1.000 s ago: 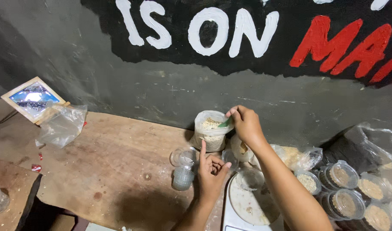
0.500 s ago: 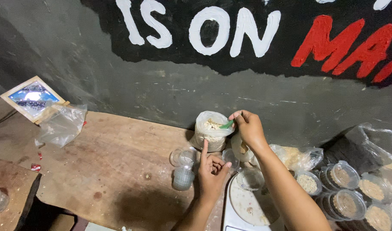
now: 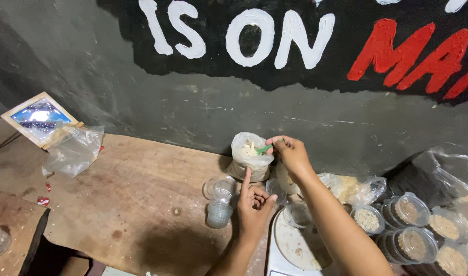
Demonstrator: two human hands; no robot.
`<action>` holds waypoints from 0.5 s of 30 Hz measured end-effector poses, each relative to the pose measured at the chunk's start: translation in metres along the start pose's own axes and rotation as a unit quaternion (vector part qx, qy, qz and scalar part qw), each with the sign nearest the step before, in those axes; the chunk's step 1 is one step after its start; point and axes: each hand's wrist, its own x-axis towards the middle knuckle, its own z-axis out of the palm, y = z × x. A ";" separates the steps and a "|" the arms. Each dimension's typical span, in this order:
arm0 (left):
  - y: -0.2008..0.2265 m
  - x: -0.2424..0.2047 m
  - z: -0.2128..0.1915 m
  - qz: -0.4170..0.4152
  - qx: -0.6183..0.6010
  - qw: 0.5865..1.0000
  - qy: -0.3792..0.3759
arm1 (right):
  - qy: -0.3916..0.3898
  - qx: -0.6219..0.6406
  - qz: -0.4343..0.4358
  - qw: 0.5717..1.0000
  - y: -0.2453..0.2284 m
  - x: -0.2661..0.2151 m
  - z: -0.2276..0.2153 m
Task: The person uses a small green spoon to transfer grains from a plastic bag onto a digital scale to weigh them, then pours the measured grains into small plastic cups.
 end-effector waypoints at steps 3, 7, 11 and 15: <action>0.009 0.000 -0.002 -0.005 0.005 1.000 -0.005 | -0.004 0.010 -0.022 1.000 0.007 0.005 -0.003; 0.006 -0.003 -0.003 0.021 -0.004 1.000 -0.001 | -0.007 0.054 -0.027 0.998 0.008 0.003 -0.005; -0.001 -0.007 -0.004 0.056 0.002 0.998 -0.004 | 0.014 0.037 -0.042 0.998 -0.001 -0.002 -0.005; -0.005 -0.010 -0.004 0.069 -0.004 0.998 0.003 | 0.044 0.021 -0.058 0.997 -0.010 -0.012 -0.004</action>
